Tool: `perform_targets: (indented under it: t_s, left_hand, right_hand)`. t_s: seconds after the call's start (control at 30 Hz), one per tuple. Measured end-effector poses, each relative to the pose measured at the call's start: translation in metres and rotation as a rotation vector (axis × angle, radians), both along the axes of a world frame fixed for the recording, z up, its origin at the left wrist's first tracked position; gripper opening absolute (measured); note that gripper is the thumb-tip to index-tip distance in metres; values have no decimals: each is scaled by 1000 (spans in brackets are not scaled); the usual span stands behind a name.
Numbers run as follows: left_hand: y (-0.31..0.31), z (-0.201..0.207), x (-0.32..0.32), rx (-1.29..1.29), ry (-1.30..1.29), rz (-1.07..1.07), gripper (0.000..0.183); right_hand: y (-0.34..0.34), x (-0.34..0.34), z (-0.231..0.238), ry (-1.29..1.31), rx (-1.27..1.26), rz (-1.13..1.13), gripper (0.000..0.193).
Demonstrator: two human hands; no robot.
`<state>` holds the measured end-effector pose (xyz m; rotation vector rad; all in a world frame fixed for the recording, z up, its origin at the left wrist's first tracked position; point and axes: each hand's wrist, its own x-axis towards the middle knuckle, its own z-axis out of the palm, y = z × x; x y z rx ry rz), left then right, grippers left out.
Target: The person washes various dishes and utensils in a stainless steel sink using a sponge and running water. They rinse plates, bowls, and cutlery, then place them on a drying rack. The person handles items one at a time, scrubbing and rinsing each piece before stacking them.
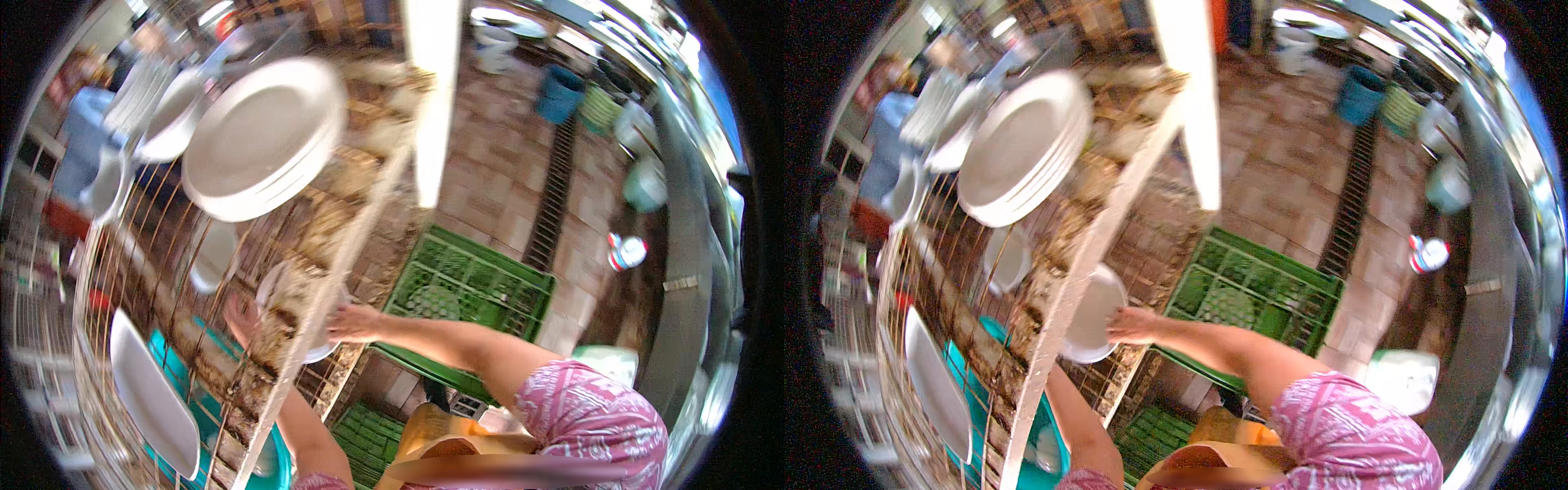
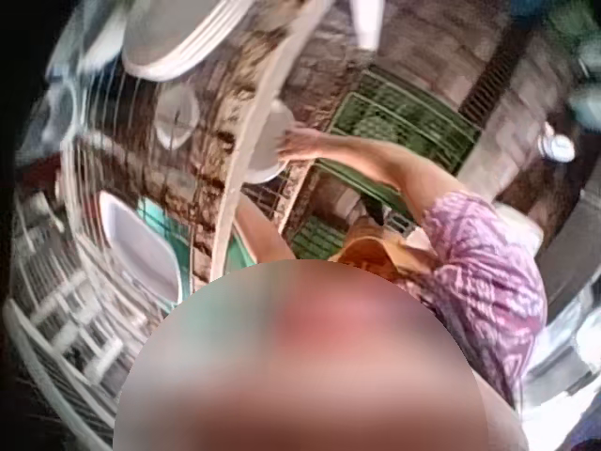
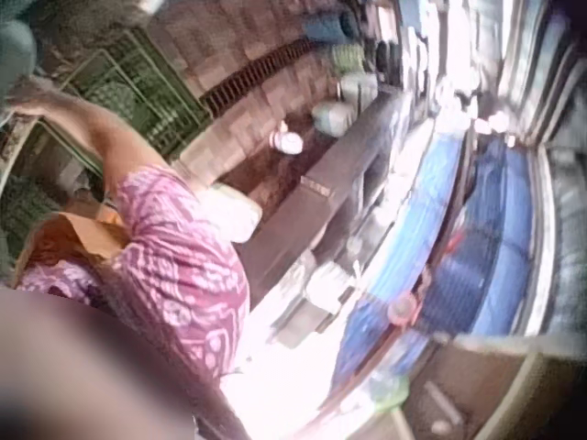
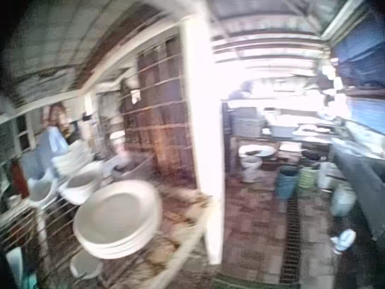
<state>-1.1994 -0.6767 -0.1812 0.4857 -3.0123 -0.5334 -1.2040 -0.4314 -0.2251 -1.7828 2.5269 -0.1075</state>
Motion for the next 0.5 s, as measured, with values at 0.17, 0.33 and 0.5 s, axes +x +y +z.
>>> perform_targets:
  t_s: [0.17,0.33,0.5]
  left_hand:
    - [93,14,56,467,573,-68,40]
    - [250,82,130,651,53,-710,29]
    - [422,109,166,186,-673,-1432,33]
  right_hand:
    - [74,56,134,-269,-60,-380,66]
    - [273,227,144,-113,-452,-902,54]
    - [502,466,140,360,-777,-1875,53]
